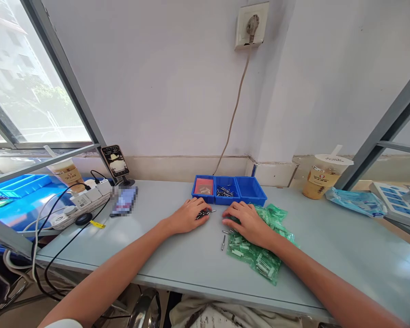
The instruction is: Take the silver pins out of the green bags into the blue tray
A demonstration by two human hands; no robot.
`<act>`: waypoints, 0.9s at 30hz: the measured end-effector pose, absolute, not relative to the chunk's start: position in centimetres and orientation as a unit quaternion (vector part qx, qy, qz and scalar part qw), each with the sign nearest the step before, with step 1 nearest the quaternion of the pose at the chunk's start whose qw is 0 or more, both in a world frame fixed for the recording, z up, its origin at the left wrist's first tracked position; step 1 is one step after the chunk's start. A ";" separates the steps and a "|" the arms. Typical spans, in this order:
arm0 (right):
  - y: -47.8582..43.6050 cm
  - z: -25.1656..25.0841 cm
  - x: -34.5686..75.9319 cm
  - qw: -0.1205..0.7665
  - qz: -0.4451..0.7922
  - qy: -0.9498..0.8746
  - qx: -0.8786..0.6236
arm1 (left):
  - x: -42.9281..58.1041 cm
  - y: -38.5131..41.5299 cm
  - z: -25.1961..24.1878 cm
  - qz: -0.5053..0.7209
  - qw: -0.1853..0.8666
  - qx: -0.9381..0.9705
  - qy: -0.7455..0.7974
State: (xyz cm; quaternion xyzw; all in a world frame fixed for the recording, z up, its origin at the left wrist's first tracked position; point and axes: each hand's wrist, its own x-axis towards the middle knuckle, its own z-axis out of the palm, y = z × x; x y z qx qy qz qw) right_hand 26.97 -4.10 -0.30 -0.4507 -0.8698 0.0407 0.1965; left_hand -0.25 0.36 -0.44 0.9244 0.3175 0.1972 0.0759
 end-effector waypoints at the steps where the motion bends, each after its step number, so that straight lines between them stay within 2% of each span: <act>1: -4.3 -0.2 26.9 0.191 0.037 -0.878 -0.437 | -0.2 0.4 -0.4 0.196 0.076 0.925 0.318; 15: -4.3 -0.3 26.4 0.158 -0.023 -0.893 -0.420 | -0.2 0.3 -0.3 0.194 0.075 0.925 0.319; 21: -4.2 -0.1 26.4 0.154 0.003 -0.891 -0.427 | -0.2 0.4 -0.4 0.189 0.075 0.925 0.320; 27: -4.7 0.7 26.7 0.173 0.093 -0.883 -0.427 | -0.2 0.4 -0.5 0.189 0.078 0.925 0.319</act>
